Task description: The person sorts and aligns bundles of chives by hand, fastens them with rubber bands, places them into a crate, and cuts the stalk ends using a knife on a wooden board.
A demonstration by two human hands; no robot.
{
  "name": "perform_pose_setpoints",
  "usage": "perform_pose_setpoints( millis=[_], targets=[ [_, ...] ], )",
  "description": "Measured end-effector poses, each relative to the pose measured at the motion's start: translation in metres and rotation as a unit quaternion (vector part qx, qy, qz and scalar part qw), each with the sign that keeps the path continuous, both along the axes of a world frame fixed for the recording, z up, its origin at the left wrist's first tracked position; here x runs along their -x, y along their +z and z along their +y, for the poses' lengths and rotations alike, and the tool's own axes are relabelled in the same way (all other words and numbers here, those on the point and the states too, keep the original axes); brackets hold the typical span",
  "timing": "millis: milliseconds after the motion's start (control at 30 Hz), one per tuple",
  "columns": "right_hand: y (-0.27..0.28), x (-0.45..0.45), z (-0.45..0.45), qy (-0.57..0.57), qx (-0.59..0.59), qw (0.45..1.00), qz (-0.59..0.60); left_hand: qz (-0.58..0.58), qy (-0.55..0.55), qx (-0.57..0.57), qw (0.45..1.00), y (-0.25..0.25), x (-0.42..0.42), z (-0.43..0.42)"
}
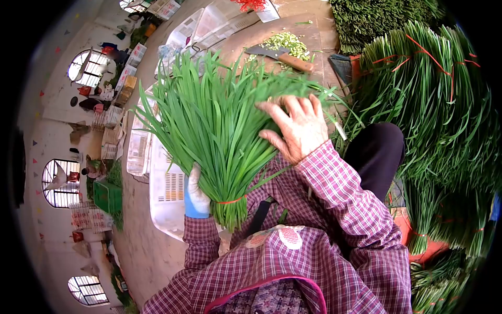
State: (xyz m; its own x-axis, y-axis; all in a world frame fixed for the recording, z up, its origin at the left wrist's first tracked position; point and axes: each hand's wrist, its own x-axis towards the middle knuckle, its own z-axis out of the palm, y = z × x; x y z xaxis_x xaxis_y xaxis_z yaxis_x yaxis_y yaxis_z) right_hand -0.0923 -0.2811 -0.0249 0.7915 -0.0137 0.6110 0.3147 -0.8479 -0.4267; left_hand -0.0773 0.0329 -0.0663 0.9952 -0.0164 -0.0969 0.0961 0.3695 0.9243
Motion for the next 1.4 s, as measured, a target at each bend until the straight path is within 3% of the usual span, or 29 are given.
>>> perform_pose_setpoints(
  millis=[67,200,267,400,567,733,800,1000,1067,1133,1200,1233,1267,1333,1400],
  targets=[
    [0.024,0.002,0.002,-0.003,-0.082,0.996,-0.046,0.004,0.001,-0.03,1.0,0.005,0.0,-0.004],
    [0.036,0.0,0.063,0.127,-0.014,0.979,-0.161,-0.036,0.01,-0.084,0.996,0.024,0.011,-0.031],
    [0.028,-0.005,0.088,0.2,0.032,0.969,-0.14,-0.063,0.032,-0.109,0.992,0.029,0.014,-0.037],
    [-0.024,-0.027,0.076,0.135,0.066,0.988,-0.03,-0.004,0.049,-0.044,0.998,0.023,0.008,-0.026],
    [-0.049,-0.017,0.065,0.117,0.069,0.991,-0.006,0.046,0.015,0.015,0.999,-0.001,-0.001,-0.007],
    [-0.046,-0.017,0.067,0.11,0.041,0.993,-0.023,0.018,0.026,-0.025,0.999,0.012,0.002,-0.014],
    [-0.042,-0.017,0.069,0.104,0.041,0.993,-0.026,0.027,0.047,0.037,0.998,0.012,0.001,-0.013],
    [-0.033,-0.009,0.068,0.087,0.031,0.996,-0.008,0.017,0.064,0.024,0.998,0.025,0.005,-0.017],
    [-0.007,0.007,0.059,0.065,0.015,0.998,-0.018,0.02,0.058,0.039,0.997,0.035,0.001,-0.015],
    [0.012,0.027,0.049,0.068,-0.014,0.997,-0.027,0.02,0.06,0.053,0.997,0.045,-0.005,-0.013],
    [0.012,0.038,0.05,0.092,-0.048,0.994,0.018,-0.04,0.117,-0.015,0.992,0.057,-0.017,-0.015],
    [0.008,0.04,0.056,0.129,-0.12,0.982,0.065,-0.071,0.145,-0.057,0.985,0.068,-0.019,-0.027],
    [-0.002,0.038,0.063,0.162,-0.191,0.961,0.114,-0.126,0.128,-0.136,0.974,0.083,-0.017,-0.039],
    [-0.035,0.015,0.088,0.24,-0.313,0.904,0.166,-0.142,0.036,-0.166,0.975,0.12,-0.014,-0.075],
    [-0.036,-0.009,0.107,0.225,-0.412,0.877,0.106,-0.168,-0.058,-0.252,0.951,0.13,-0.015,-0.104]
  ],
)
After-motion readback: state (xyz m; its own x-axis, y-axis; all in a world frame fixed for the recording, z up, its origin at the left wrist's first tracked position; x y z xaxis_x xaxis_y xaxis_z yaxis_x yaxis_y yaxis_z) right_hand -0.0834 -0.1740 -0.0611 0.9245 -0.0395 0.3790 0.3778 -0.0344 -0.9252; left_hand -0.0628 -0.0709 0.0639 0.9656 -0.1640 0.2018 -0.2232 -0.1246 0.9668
